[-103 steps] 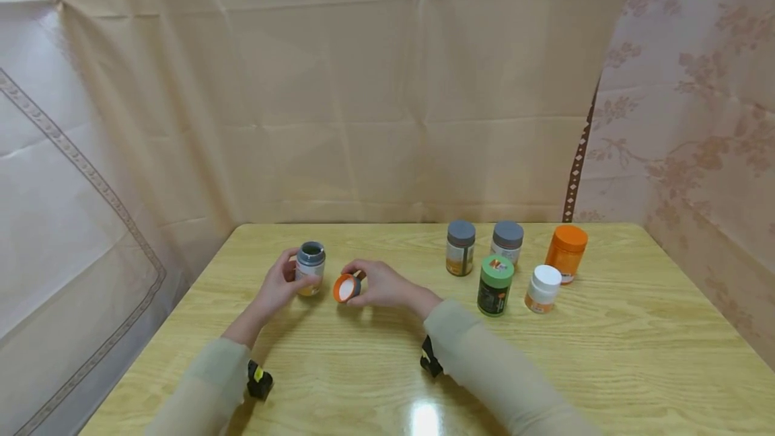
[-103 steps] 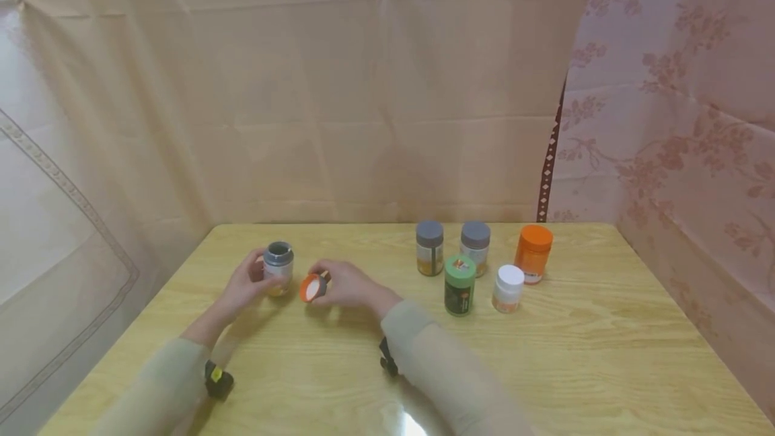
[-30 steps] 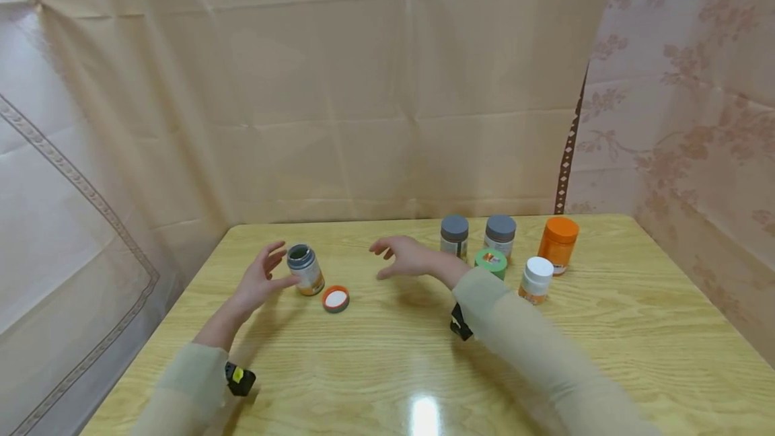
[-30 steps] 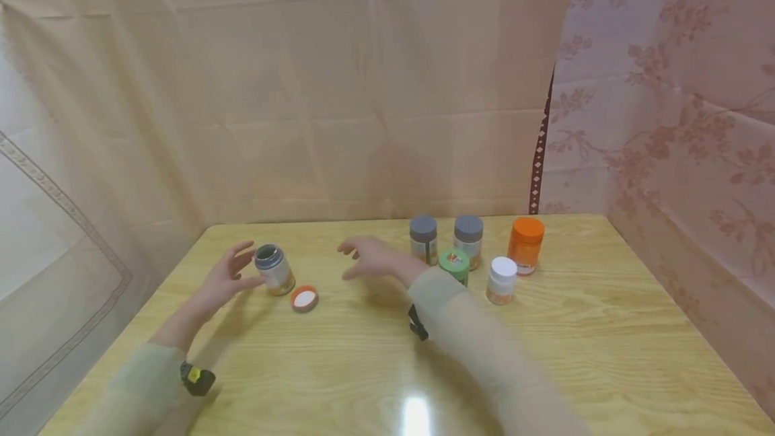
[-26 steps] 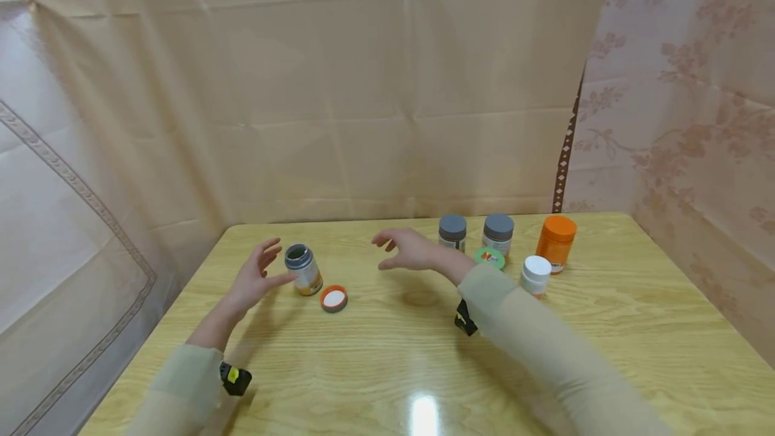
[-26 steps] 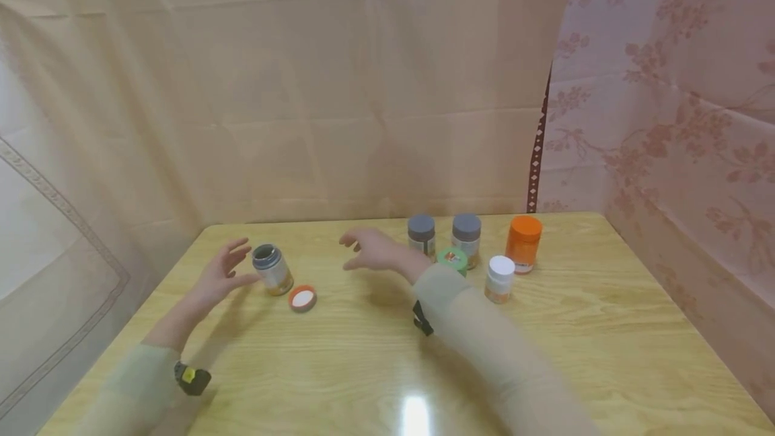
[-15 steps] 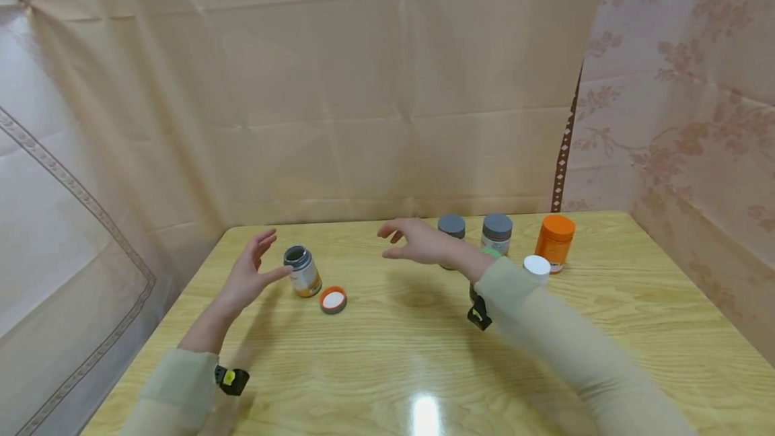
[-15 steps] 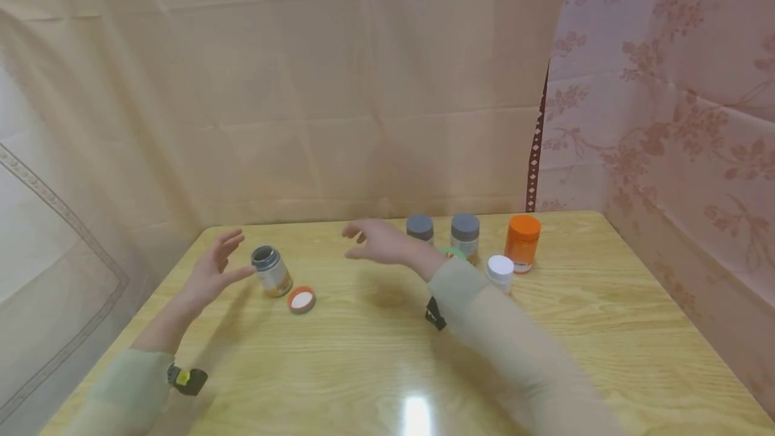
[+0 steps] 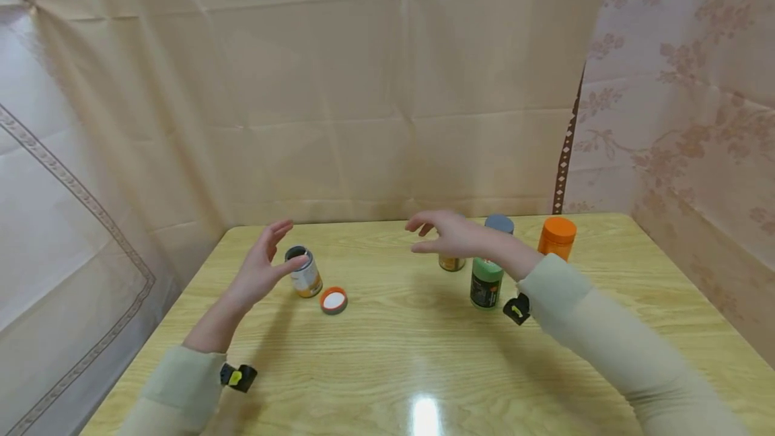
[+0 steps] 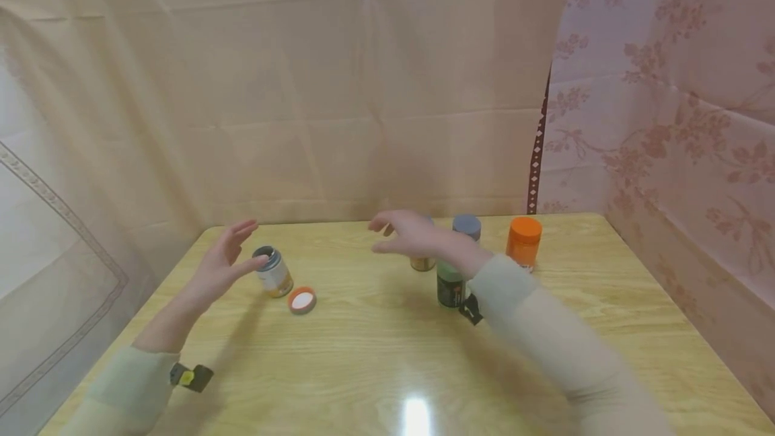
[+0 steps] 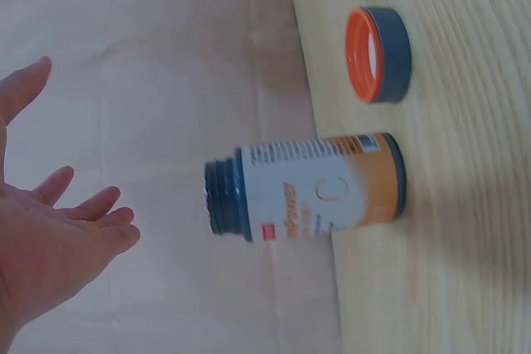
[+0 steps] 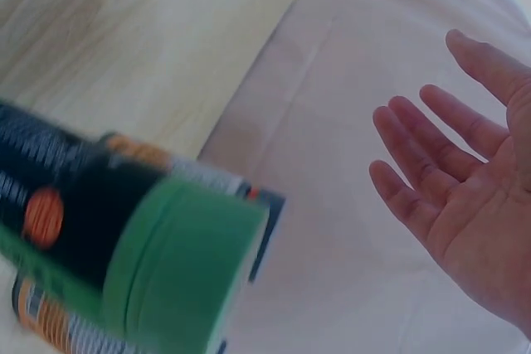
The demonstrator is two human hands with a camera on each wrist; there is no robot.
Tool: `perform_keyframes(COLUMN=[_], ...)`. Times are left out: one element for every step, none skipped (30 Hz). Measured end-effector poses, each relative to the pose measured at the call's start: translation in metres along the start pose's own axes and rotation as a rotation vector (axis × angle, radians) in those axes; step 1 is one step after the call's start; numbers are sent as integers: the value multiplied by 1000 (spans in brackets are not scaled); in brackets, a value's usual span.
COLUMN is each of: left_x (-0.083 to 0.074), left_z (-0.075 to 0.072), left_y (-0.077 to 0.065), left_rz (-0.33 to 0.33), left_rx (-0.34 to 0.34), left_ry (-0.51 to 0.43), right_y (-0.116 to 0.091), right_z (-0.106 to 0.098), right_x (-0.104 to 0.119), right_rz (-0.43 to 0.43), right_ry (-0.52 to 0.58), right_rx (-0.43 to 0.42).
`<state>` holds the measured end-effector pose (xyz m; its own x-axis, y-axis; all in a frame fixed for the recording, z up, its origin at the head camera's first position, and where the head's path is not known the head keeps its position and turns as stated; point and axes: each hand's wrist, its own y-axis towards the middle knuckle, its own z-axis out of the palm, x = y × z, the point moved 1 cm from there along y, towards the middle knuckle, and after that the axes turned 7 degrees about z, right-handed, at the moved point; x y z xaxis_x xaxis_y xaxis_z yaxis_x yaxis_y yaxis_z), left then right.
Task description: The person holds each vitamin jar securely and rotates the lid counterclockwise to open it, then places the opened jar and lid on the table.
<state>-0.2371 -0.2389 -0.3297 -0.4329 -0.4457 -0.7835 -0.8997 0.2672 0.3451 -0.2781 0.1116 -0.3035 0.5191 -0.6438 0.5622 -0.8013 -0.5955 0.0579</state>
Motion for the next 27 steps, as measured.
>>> perform_keyframes(left_x=[-2,-4,-6,-7,-9,-11,-12,-13,-14,-15,-16,-17,-18,-19,-20,-21,-21,-22,-23,-24,-25,-26,-27,-28,-29,-30,-31], left_z=[1,3,4,6,8,10,12,14,17,19,21,24,27,30,33,36,39,42,45,48,51,54,58,61,64,68,71], left_y=[1,1,2,2,3,4,5,6,6,7,8,9,9,10,11,11,12,13,14,15,16,17,18,20,21,22,24], left_rz=[4,9,10,9,10,9,11,11,12,15,20,27,34,41,49,56,65,75,82,91,100,109,115,120,123,126,128], left_rx=[5,8,12,15,17,21,25,29,33,39,45,52,59,68,75,83,89,97,102,108,112,117,122,127,129,131,132], left_ry=[-3,-6,-9,-12,-16,-21,-27,-33,-38,-42,-47,-47,-47,-47,-49,-51,-55,-61,-68,-73,-77,-83,-87,-89,-90,-96,-100], right_y=[-3,-6,-8,-11,-14,-17,-21,-24,-28,-31,-34,-37,-40,-43,-45,-47,-50,-53,-55,-58,-61,-64,-67,-69,-72,-74,-77], right_z=[-2,-5,-7,-9,-11,-13,-15,-17,-19,-21,-22,-24,-25,-26,-27,-27,-28,-28,-29,-29,-30,-31,-32,-32,-33,-34,-34], right_x=[-2,-4,-6,-8,-10,-10,-10,-11,-12,-12,-13,-14,-15,-17,-19,-20,-22,-23,-25,-27,-28,-30,-31,-33,-34,-35,-37], right_rz=[3,-1,-5,-9,-9,-1,4,5,12,19,26,26,20,21,22,19,15,12,13,14,14,16,17,19,25,30,35], right_ry=[5,5,5,8,9,11,7,-1,-11,-18,-19,-29,-33,-36,-40,-40,-40,-48,-54,-67,-74,-76,-76,-79,-76,-71,-66], right_rx=[-1,-4,-8,-10,-13,-15,-19,-22,-26,-30,-34,-40,-45,-46,-51,-52,-52,-55,-57,-60,-65,-69,-74,-81,-85,-90,-94])
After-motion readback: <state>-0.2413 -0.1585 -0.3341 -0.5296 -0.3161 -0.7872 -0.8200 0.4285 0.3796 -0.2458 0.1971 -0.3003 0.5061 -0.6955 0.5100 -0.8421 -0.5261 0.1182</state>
